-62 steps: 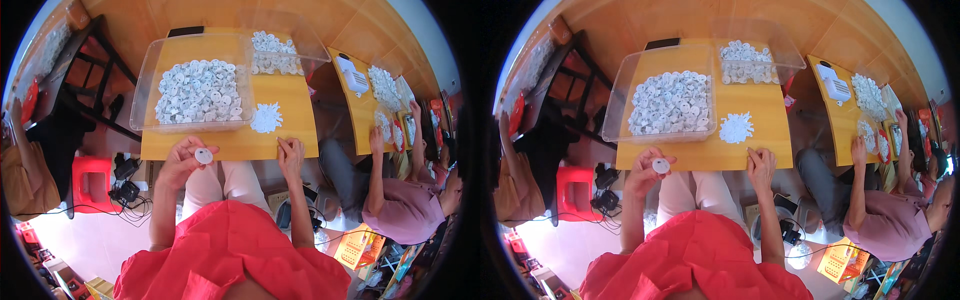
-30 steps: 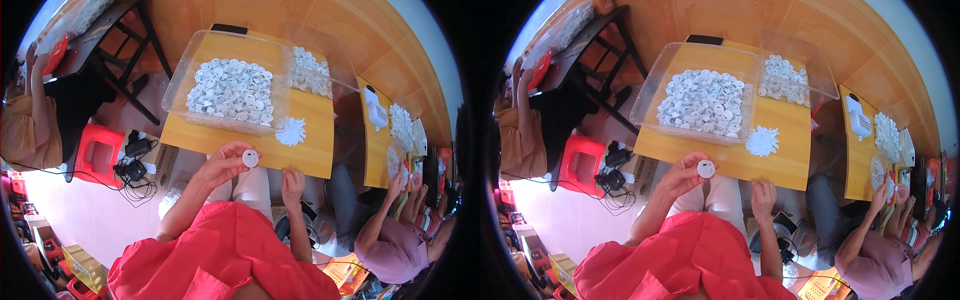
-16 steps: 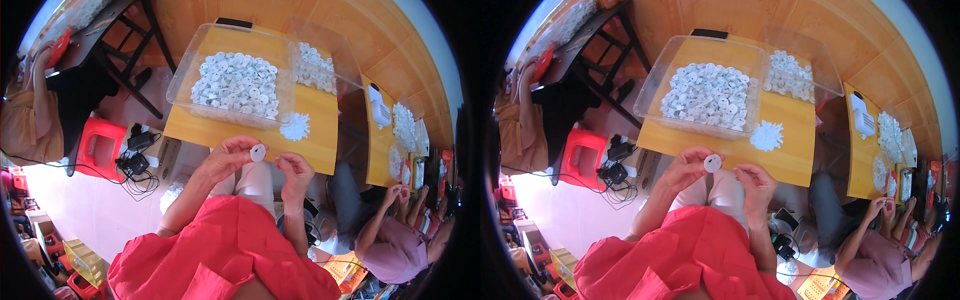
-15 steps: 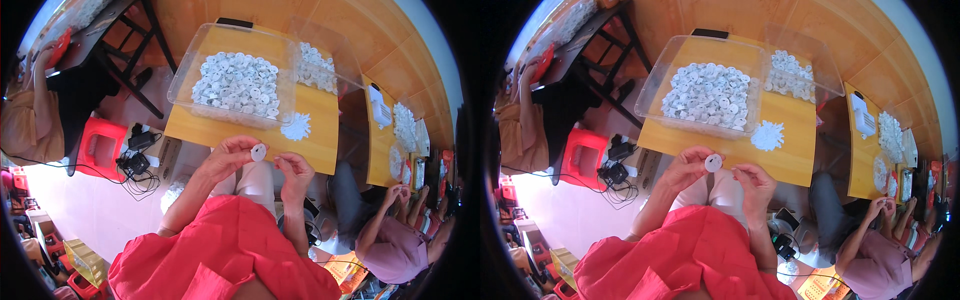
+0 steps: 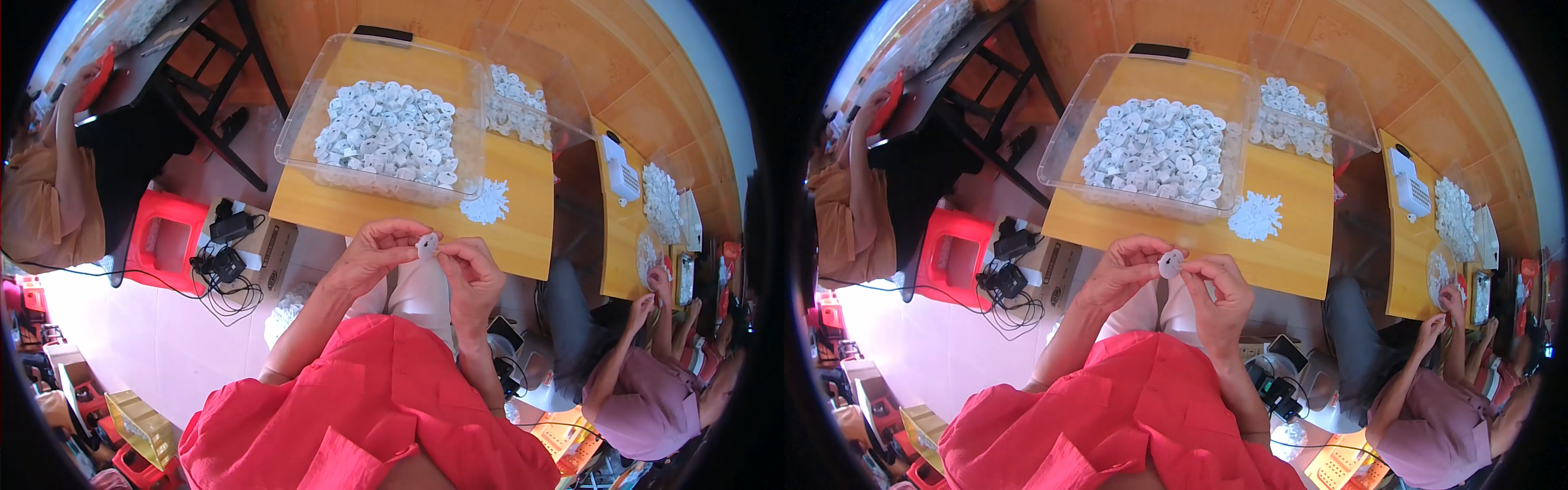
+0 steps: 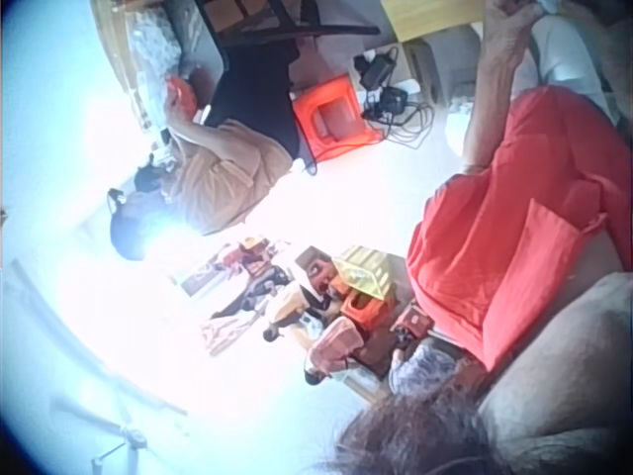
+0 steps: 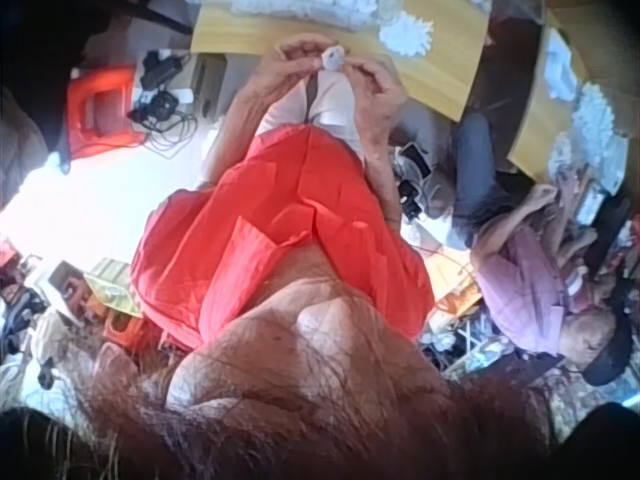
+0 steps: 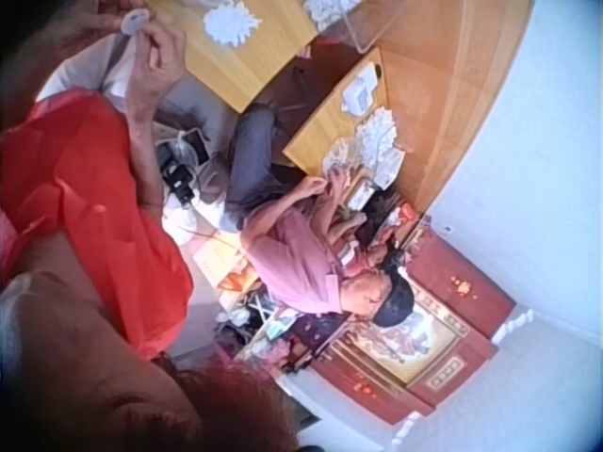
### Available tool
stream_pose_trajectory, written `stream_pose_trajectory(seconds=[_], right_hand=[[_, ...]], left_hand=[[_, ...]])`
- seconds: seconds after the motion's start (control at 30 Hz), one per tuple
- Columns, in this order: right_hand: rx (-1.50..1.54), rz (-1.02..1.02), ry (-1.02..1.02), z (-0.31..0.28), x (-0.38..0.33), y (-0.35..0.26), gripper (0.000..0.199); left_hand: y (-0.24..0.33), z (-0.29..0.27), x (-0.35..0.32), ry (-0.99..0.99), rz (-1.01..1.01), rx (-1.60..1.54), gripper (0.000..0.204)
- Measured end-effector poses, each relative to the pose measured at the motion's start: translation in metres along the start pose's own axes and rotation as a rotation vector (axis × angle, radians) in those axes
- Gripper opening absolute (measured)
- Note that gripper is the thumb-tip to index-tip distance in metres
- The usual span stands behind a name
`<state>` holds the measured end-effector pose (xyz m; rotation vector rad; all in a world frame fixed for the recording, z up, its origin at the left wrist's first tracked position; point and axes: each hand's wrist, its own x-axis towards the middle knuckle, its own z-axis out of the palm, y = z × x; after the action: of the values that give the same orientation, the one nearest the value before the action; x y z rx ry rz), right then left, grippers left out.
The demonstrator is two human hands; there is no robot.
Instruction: Assembling small white plastic components by hand at a workbench.
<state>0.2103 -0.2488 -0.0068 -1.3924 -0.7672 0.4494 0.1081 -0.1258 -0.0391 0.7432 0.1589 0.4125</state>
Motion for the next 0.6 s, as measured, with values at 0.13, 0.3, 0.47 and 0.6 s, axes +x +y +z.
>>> stream_pose_trajectory(seconds=[0.13,0.3,0.47,0.6], right_hand=[[-0.023,-0.020,0.019,0.0017,0.0000,-0.0012,0.009],[-0.045,-0.068,0.037,0.0023,0.0011,-0.0002,0.009],[-0.208,-0.141,-0.002,0.0015,-0.0006,-0.0020,0.010],[-0.216,-0.171,0.006,0.0019,-0.0009,-0.0002,0.009]], left_hand=[[-0.0002,-0.0009,-0.0001,0.003,-0.005,0.011,0.029],[-0.0013,0.0001,-0.0003,0.010,-0.001,0.028,0.029],[-0.0009,0.0020,-0.0002,0.019,0.005,0.082,0.030],[-0.0017,0.0024,-0.0009,0.024,0.016,0.118,0.030]])
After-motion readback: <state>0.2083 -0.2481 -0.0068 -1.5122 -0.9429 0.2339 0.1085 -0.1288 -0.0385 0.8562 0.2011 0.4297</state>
